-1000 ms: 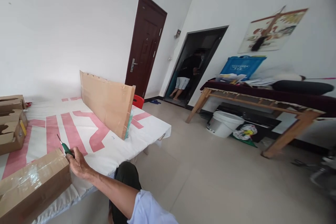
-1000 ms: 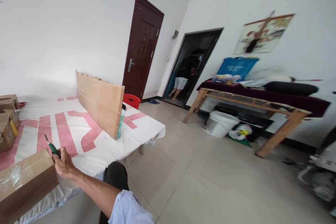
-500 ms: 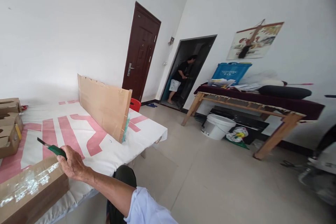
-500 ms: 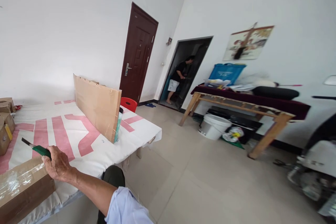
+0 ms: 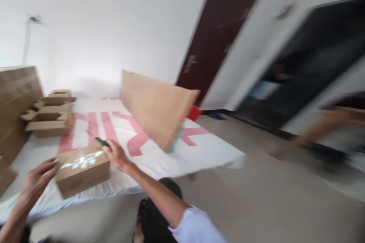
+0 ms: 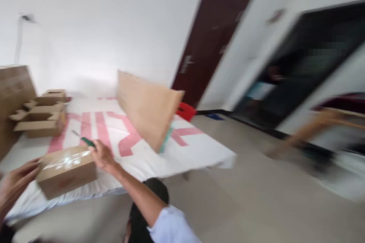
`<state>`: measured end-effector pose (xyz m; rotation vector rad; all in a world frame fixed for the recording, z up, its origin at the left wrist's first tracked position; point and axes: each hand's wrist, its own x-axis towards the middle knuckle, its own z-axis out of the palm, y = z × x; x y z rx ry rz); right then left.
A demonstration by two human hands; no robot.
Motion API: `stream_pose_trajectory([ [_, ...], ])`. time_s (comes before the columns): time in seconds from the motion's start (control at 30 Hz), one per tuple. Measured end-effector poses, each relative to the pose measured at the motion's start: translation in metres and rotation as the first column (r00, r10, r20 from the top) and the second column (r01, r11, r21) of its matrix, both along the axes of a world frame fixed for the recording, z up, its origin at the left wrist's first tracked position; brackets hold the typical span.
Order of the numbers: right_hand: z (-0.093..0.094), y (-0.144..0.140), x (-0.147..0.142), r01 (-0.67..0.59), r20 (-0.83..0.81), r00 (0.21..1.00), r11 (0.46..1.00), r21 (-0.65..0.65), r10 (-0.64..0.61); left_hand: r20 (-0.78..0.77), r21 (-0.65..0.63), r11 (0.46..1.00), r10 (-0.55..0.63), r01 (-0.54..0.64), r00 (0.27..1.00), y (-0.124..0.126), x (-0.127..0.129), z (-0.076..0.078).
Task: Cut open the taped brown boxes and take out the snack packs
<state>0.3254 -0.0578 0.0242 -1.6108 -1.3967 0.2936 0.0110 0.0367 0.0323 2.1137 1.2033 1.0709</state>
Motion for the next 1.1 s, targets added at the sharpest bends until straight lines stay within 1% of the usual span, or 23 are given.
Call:
stream_pose_trajectory([
  [0.03,-0.006,-0.002,0.000,-0.024,-0.032,0.999,1.000,-0.002,0.024,0.051,-0.099,0.995,-0.008,0.013,0.999,-0.007,0.000,-0.002],
  [0.07,-0.013,-0.004,0.001,-0.047,-0.060,0.997,0.999,-0.001,0.047,0.093,-0.162,0.986,-0.033,0.047,0.995,-0.012,0.001,-0.003],
  [0.1,-0.019,-0.005,0.002,-0.072,-0.084,0.994,0.997,-0.002,0.071,0.127,-0.198,0.978,-0.046,0.071,0.991,-0.015,0.003,-0.004],
  [0.13,-0.026,-0.006,0.004,-0.099,-0.103,0.990,0.995,-0.003,0.098,0.157,-0.221,0.972,-0.049,0.083,0.986,-0.018,0.004,-0.005],
  [0.2,-0.034,-0.008,0.007,-0.087,-0.098,0.991,0.996,0.017,0.088,0.207,-0.257,0.960,-0.061,0.114,0.977,-0.021,0.004,-0.006],
  [0.27,-0.036,-0.012,0.009,-0.078,-0.076,0.994,0.997,0.017,0.079,0.252,-0.297,0.939,-0.095,0.170,0.963,-0.023,0.003,-0.006],
  [0.33,-0.033,-0.017,0.010,-0.084,-0.055,0.995,0.996,0.007,0.084,0.298,-0.324,0.924,-0.103,0.202,0.949,-0.025,0.002,-0.007],
  [0.47,-0.021,-0.021,0.013,-0.111,-0.049,0.993,0.993,-0.034,0.109,0.355,-0.353,0.904,-0.110,0.242,0.928,-0.022,0.004,-0.008],
  [0.6,-0.005,-0.020,0.020,-0.095,-0.081,0.992,0.995,-0.007,0.094,0.356,-0.352,0.895,-0.144,0.275,0.923,-0.021,0.005,-0.008],
  [0.63,0.000,-0.021,0.021,-0.108,-0.098,0.989,0.994,-0.003,0.108,0.350,-0.347,0.893,-0.159,0.286,0.923,-0.022,0.004,-0.008],
  [0.67,0.006,-0.021,0.022,-0.142,-0.117,0.983,0.990,-0.011,0.140,0.343,-0.339,0.892,-0.178,0.299,0.922,-0.022,0.004,-0.007],
  [0.73,0.020,-0.023,0.022,-0.253,-0.148,0.959,0.966,-0.049,0.243,0.322,-0.319,0.892,-0.216,0.321,0.922,-0.023,0.002,-0.006],
  [0.83,0.041,-0.024,0.016,-0.409,-0.158,0.908,0.904,-0.126,0.389,0.292,-0.305,0.893,-0.242,0.330,0.925,-0.023,0.000,-0.005],
  [0.93,0.058,-0.023,0.006,-0.481,-0.110,0.876,0.862,-0.159,0.469,0.279,-0.311,0.887,-0.258,0.341,0.925,-0.022,-0.002,-0.005],
  [1.0,0.065,-0.021,0.000,-0.515,-0.077,0.857,0.840,-0.169,0.510,0.285,-0.315,0.882,-0.265,0.351,0.921,-0.022,-0.002,-0.006],
  [1.1,0.069,-0.014,-0.006,-0.519,-0.060,0.854,0.837,-0.175,0.517,0.316,-0.334,0.871,-0.257,0.361,0.913,-0.023,-0.002,-0.006],
])
